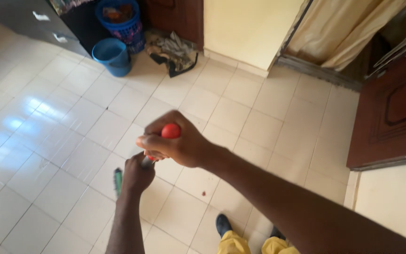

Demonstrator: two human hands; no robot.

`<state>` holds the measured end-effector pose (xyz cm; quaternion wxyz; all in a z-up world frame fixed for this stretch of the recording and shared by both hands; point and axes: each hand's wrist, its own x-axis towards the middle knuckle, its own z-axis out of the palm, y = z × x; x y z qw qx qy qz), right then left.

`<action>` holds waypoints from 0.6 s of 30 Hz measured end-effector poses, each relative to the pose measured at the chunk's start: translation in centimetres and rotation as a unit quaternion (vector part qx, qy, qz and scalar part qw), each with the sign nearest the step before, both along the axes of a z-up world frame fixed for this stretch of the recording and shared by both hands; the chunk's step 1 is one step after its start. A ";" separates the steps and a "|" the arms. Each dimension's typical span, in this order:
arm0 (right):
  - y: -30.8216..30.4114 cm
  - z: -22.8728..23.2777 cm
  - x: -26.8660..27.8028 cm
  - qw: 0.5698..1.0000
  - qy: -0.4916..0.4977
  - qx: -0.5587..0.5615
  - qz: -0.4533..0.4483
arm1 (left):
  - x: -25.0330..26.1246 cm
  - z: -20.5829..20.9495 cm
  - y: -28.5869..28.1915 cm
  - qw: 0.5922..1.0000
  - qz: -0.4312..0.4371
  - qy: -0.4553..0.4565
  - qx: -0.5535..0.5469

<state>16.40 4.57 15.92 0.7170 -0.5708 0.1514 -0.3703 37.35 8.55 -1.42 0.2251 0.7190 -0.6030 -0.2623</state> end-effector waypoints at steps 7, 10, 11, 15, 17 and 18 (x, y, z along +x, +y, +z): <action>2.1 -5.5 0.2 0.995 0.078 0.027 -0.054 | 2.2 -9.7 1.4 1.000 0.011 -0.012 -0.016; 1.1 -5.1 -1.9 0.982 0.154 -0.041 -0.099 | -0.3 -12.4 -1.4 1.000 0.023 -0.014 -0.015; 0.2 -4.4 -3.3 0.981 0.161 -0.008 -0.109 | -2.4 -12.0 -2.6 0.998 0.010 0.032 -0.059; -3.3 -2.0 -8.5 0.967 0.169 0.014 -0.193 | -10.4 -8.4 -8.0 0.988 -0.045 0.099 -0.111; -4.3 -0.7 -10.9 0.969 0.145 0.011 -0.201 | -14.5 -6.3 -10.1 0.983 -0.055 0.135 -0.113; -4.9 0.0 -12.1 0.972 0.121 0.012 -0.201 | -16.5 -5.2 -11.2 0.978 -0.060 0.168 -0.111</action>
